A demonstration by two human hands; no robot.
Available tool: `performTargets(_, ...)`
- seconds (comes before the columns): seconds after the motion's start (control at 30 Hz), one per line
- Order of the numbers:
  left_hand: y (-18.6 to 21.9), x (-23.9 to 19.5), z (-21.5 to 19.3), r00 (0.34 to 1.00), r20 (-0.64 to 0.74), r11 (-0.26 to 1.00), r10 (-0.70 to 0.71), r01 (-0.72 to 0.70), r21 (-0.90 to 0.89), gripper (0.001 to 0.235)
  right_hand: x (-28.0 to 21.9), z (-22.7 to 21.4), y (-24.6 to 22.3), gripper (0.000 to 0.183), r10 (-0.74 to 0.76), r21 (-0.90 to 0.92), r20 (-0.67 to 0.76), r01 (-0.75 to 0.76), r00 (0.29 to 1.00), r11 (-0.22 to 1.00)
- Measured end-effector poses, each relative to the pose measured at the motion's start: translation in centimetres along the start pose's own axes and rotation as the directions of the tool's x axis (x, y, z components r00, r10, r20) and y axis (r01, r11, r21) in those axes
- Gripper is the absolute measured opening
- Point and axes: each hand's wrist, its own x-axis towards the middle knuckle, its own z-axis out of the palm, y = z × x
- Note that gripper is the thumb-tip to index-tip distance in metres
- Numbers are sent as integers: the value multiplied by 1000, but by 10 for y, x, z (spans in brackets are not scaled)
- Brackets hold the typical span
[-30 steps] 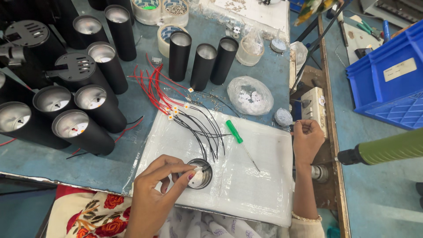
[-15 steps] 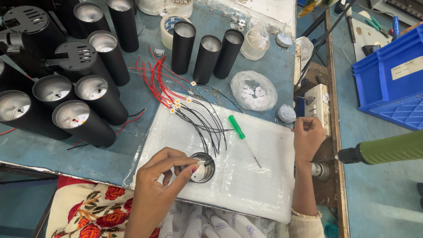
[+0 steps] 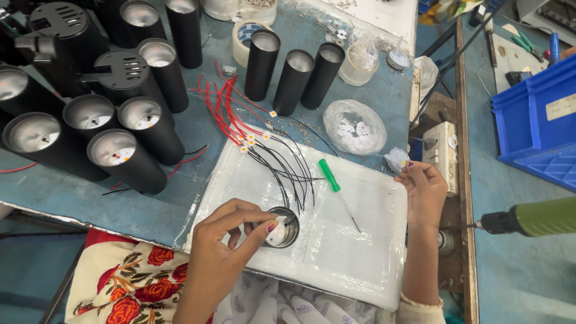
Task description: The person assembles small cylindrical electronic devices by inserting wires and components into black tubes and securing them with a screwdriver. They handle multiple units sequentially, placing finished items on the table.
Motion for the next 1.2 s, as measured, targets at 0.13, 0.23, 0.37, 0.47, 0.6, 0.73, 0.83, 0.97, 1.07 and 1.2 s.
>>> performTargets(0.13,0,0,2,999,-38,999,-26,25,-45,12,-12,14,-7,6,123,215,126,-148,984,965)
performTargets(0.23,-2,1,4,995,-96,998,32,-38,-57,12,-25,25,-13,7,127,244,211,-179,969,953)
performTargets(0.37,-6,3,5,997,-80,997,17,-22,-69,12,-32,38,-17,7,16,196,238,-64,971,978)
performTargets(0.47,-9,1,6,998,-64,998,-1,-3,-70,13,-30,41,-14,6,-85,117,118,71,989,991)
performTargets(0.6,-11,0,5,998,-62,997,27,-32,-77,14,-24,33,-13,4,-285,-118,-40,279,958,953)
performTargets(0.73,-10,0,5,999,-53,996,6,-10,-88,15,-19,25,-15,5,-446,-381,-71,390,892,839)
performTargets(0.83,-9,-1,4,999,-51,997,-1,-3,-71,14,-18,20,-16,5,-499,-594,-49,376,865,711)
performTargets(0.97,-9,0,2,999,-47,999,18,-20,-46,15,-17,18,-11,6,-463,-686,-44,310,885,658)
performTargets(1.07,-9,-1,2,998,-47,998,31,-33,-52,15,-17,15,-7,7,-425,-725,-28,275,905,632)
performTargets(1.2,-9,-2,2,999,-36,998,-1,-2,-68,15,-14,13,-7,10,-388,-790,-19,224,921,570)
